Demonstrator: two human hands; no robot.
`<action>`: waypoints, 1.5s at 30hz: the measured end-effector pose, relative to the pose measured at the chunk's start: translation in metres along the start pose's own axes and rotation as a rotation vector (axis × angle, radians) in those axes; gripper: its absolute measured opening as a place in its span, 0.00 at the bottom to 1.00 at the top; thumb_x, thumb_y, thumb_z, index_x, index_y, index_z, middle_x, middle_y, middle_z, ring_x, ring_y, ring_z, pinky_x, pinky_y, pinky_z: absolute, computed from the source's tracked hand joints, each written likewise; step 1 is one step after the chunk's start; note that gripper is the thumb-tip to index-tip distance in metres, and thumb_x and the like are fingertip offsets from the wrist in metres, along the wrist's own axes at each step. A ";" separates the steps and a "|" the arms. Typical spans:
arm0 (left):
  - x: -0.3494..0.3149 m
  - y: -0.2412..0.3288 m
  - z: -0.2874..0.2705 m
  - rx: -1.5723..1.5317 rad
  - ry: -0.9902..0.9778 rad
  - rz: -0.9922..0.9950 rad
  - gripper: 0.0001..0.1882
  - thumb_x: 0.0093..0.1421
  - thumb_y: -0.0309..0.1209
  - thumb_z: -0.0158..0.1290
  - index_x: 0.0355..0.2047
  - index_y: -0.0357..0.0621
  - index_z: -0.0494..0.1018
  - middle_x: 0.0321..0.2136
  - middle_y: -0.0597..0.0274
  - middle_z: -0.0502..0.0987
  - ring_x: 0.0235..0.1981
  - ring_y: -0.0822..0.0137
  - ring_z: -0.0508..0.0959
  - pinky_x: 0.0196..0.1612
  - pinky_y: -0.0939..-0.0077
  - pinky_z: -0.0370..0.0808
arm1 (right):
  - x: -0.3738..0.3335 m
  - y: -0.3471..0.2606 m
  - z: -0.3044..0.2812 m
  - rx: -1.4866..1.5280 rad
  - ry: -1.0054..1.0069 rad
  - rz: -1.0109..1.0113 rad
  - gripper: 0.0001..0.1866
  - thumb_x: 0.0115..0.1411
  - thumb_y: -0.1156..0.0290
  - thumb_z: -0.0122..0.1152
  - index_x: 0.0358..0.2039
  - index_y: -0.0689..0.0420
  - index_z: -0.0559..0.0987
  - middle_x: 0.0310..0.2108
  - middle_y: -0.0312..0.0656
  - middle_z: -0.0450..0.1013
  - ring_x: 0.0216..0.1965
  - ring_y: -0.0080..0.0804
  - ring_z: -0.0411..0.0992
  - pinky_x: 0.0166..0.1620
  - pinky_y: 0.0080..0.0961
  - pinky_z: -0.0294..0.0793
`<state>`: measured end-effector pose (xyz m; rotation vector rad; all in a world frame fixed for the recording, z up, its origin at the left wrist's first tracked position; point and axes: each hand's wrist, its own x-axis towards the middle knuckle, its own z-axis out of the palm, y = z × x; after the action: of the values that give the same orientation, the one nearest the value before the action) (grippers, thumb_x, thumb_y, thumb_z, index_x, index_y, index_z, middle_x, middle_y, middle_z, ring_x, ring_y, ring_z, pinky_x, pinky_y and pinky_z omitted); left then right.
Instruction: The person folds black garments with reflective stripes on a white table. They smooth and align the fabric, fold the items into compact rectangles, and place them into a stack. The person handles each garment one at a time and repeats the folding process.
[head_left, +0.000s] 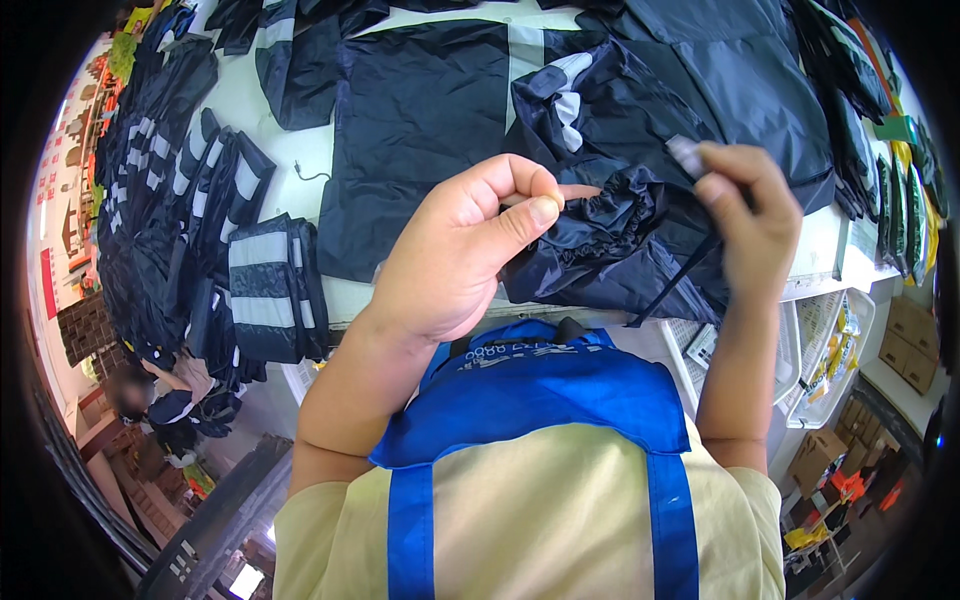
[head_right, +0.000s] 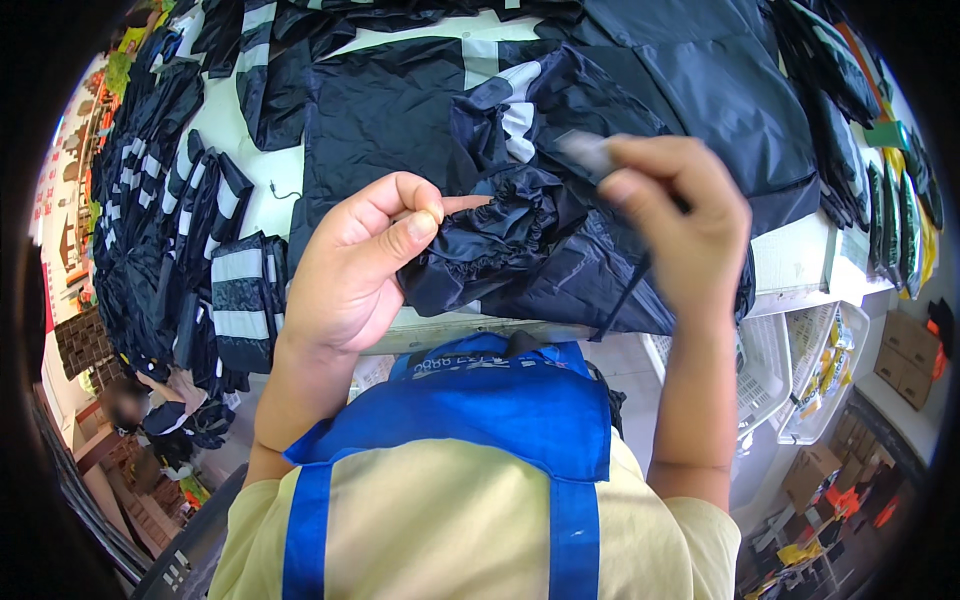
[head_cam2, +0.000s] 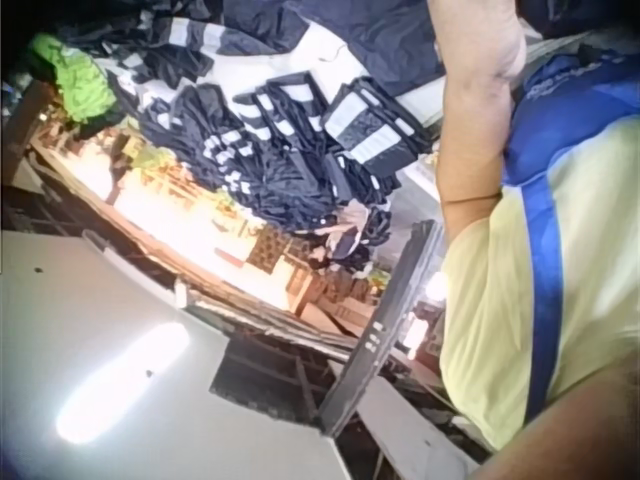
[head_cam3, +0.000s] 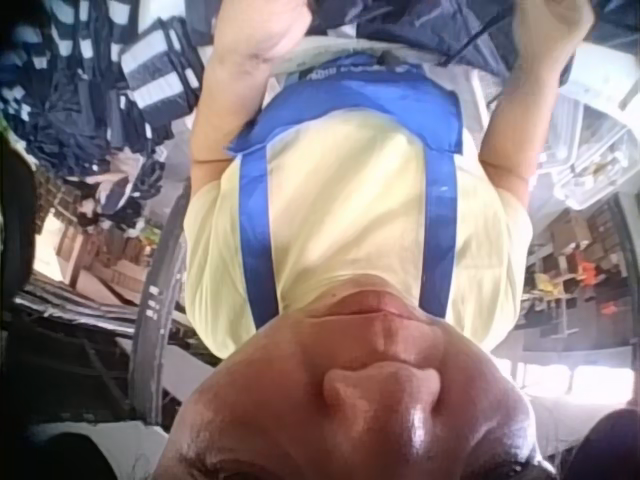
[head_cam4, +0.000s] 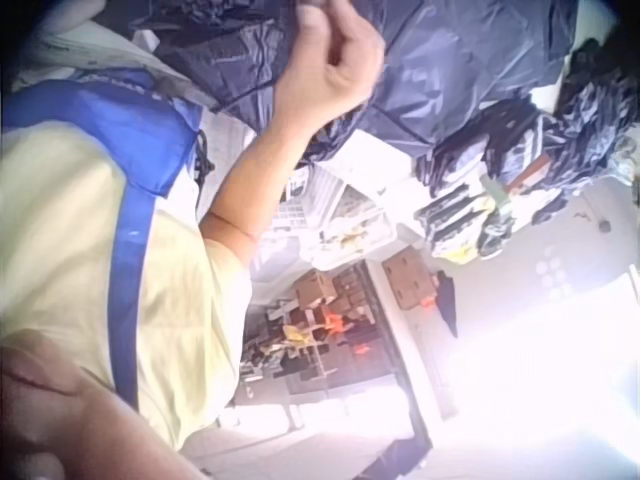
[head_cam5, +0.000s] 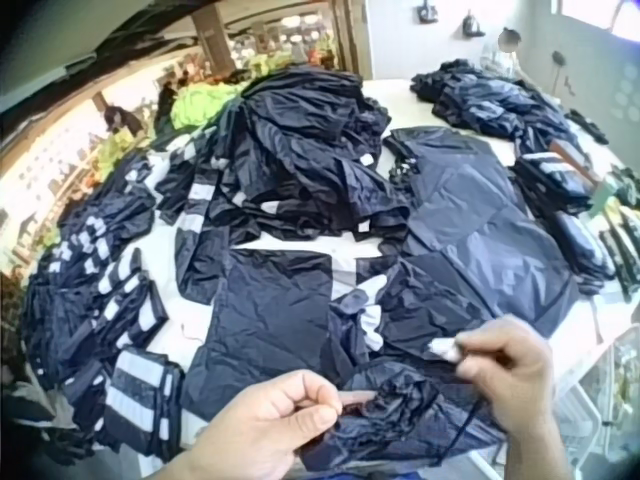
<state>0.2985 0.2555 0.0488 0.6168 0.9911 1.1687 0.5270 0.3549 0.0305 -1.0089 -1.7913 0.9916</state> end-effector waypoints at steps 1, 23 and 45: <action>0.000 0.001 0.000 -0.029 -0.002 -0.011 0.04 0.63 0.26 0.52 0.35 0.39 0.70 0.34 0.65 0.73 0.50 0.64 0.72 0.55 0.74 0.64 | 0.006 0.011 -0.009 -0.013 0.072 0.130 0.11 0.52 0.76 0.67 0.38 0.62 0.81 0.32 0.35 0.76 0.32 0.19 0.71 0.38 0.16 0.69; 0.009 0.003 0.006 -0.166 -0.036 0.090 0.06 0.64 0.29 0.51 0.36 0.42 0.65 0.37 0.63 0.70 0.60 0.55 0.65 0.58 0.65 0.66 | -0.002 -0.039 0.032 -0.255 -0.123 -0.357 0.17 0.38 0.74 0.72 0.33 0.58 0.82 0.27 0.39 0.74 0.27 0.34 0.71 0.30 0.26 0.70; -0.013 -0.008 -0.025 0.130 -0.059 0.274 0.03 0.68 0.28 0.43 0.35 0.43 0.62 0.53 0.36 0.70 0.57 0.62 0.69 0.60 0.71 0.59 | 0.055 0.177 -0.140 -1.536 0.519 0.181 0.22 0.60 0.58 0.59 0.51 0.55 0.75 0.51 0.52 0.71 0.51 0.46 0.70 0.53 0.34 0.67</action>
<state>0.2795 0.2384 0.0346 0.9078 0.9573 1.3245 0.6794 0.5014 -0.0654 -2.0478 -1.8190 -0.8015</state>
